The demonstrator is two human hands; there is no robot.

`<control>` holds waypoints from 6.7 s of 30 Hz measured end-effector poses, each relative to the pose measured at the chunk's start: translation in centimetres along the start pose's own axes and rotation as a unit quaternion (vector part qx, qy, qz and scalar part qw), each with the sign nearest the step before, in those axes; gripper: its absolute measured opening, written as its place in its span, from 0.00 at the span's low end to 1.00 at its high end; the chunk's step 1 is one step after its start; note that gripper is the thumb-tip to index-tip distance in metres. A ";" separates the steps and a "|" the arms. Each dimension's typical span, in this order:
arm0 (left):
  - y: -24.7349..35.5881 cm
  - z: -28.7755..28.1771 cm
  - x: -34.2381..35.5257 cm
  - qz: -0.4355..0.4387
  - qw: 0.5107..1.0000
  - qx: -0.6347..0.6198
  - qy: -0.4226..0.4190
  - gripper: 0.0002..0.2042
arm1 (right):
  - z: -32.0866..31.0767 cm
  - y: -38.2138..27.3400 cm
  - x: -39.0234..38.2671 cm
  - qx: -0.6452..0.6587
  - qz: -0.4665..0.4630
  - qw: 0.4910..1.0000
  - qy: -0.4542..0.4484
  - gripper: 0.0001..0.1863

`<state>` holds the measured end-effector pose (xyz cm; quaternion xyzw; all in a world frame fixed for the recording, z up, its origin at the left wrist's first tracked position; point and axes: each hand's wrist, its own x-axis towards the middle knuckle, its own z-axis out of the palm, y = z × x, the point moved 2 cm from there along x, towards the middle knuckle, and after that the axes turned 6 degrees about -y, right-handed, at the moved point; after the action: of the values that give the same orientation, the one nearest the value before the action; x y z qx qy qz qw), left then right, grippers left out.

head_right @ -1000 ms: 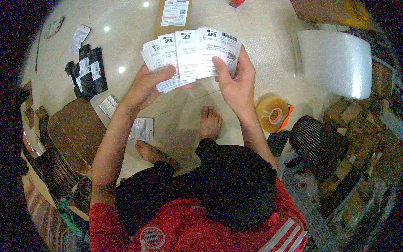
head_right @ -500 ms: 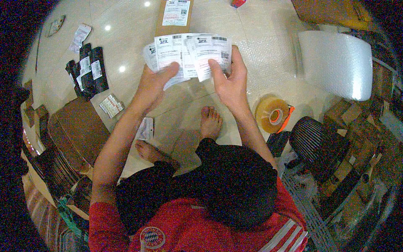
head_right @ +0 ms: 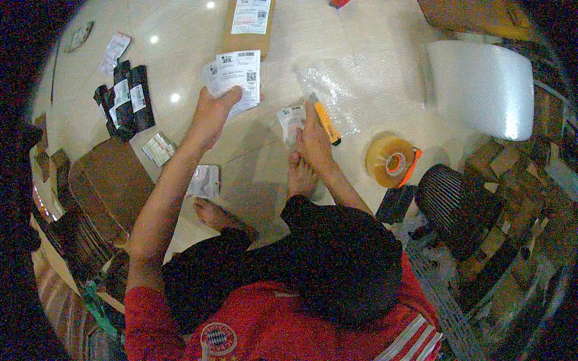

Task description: The person sorts through a stack of shipping labels, then sits on the floor to apply them to small cardboard boxes and black poly mailers. They handle the labels and packages by hand, placing the labeled items on the floor.

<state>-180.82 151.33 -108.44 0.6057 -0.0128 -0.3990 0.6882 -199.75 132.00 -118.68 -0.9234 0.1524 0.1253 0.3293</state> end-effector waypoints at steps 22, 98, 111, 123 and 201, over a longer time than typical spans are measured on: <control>-9.8 -0.7 -1.4 -0.067 0.992 0.101 -0.038 0.14 | -9.2 -8.8 7.5 0.104 -0.107 0.989 -0.002 0.15; -1.8 -1.9 -0.2 -0.125 0.920 -0.292 -0.232 0.19 | -12.6 -15.0 5.7 0.214 -0.194 0.953 -0.094 0.13; -2.8 -1.7 0.0 -0.136 0.909 -0.314 -0.240 0.17 | -12.5 -15.1 5.8 0.203 -0.211 0.954 -0.066 0.13; -2.9 -0.6 -0.8 -0.174 0.905 -0.286 -0.263 0.19 | -11.9 -14.8 5.5 0.206 -0.203 0.955 -0.074 0.13; -0.9 -0.2 5.8 -0.071 0.987 0.052 0.134 0.18 | -11.7 -10.2 21.2 0.013 -0.248 0.969 -0.004 0.29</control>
<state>-177.30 148.27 -111.93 0.6884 0.1016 -0.3609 0.6209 -174.99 127.69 -111.08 -0.9274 -0.0812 0.0415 0.3627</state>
